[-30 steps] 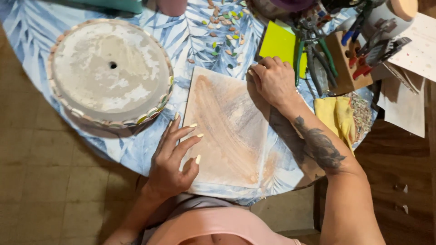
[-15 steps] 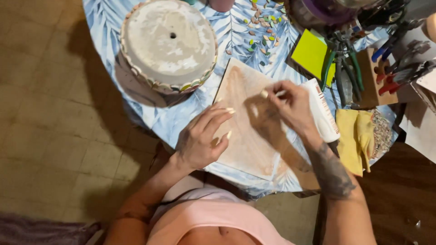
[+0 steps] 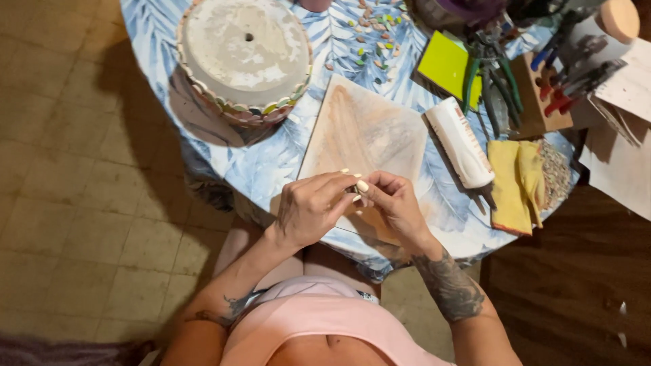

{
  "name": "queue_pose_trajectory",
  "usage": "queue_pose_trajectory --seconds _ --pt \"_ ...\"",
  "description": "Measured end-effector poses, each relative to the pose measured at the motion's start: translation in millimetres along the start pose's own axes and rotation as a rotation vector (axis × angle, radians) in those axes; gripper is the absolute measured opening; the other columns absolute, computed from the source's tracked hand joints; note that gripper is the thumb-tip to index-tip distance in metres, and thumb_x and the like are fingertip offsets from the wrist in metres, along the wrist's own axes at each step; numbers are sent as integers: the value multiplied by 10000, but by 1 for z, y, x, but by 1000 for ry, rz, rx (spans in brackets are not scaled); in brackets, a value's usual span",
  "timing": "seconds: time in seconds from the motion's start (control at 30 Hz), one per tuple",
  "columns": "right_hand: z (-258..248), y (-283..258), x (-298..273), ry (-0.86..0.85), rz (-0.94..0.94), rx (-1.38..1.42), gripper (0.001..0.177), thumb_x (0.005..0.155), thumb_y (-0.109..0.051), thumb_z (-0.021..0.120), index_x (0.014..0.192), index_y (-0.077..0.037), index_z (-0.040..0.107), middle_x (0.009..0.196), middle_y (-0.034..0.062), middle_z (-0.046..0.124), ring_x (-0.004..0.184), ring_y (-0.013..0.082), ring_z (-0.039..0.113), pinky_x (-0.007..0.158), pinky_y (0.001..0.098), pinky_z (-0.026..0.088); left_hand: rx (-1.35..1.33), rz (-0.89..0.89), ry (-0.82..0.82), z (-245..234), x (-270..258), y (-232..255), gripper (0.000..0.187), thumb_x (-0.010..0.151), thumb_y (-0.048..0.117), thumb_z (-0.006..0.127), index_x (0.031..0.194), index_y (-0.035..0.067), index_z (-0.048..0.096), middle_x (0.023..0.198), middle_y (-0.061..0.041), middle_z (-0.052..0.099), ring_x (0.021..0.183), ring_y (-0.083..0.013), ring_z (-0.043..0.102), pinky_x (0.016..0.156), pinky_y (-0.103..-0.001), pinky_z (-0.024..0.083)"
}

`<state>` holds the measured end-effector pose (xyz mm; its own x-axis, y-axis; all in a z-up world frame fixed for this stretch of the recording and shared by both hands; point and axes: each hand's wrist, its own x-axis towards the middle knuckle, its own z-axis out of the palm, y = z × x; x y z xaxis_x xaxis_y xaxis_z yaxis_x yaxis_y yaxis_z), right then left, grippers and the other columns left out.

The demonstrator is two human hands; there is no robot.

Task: Decorating a ceramic pot and a wooden board by gluing on small mosaic pieces

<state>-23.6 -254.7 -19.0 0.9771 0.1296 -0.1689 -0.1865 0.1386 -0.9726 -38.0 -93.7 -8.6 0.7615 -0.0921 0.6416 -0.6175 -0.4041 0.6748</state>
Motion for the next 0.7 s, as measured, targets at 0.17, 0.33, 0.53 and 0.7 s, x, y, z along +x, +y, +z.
queue_pose_trajectory --seconds 0.17,0.33,0.53,0.7 --pt "1 -2 -3 -6 42 -1 167 726 -82 649 743 64 571 525 76 531 464 91 533 483 197 470 -4 23 -1 6 -1 -4 151 744 154 640 890 121 616 820 -24 624 780 -207 629 608 -289 506" --pt "19 -32 -7 -43 102 -44 175 769 -120 609 757 54 590 583 58 546 504 87 551 507 215 495 -25 12 -5 6 2 -7 140 752 145 628 891 130 626 833 -17 622 790 -203 627 619 -288 507" --pt "16 -40 -2 -155 73 -103 167 789 -105 588 704 38 606 504 35 504 506 60 497 526 210 473 -50 32 2 8 2 -12 133 759 138 622 891 119 623 827 -30 622 787 -212 627 619 -294 507" --pt "10 -41 2 -232 40 -136 127 783 -62 580 766 58 615 518 52 512 529 82 534 554 259 506 -65 41 -11 4 6 -14 138 762 130 620 900 120 625 822 -31 623 788 -206 629 626 -294 508"
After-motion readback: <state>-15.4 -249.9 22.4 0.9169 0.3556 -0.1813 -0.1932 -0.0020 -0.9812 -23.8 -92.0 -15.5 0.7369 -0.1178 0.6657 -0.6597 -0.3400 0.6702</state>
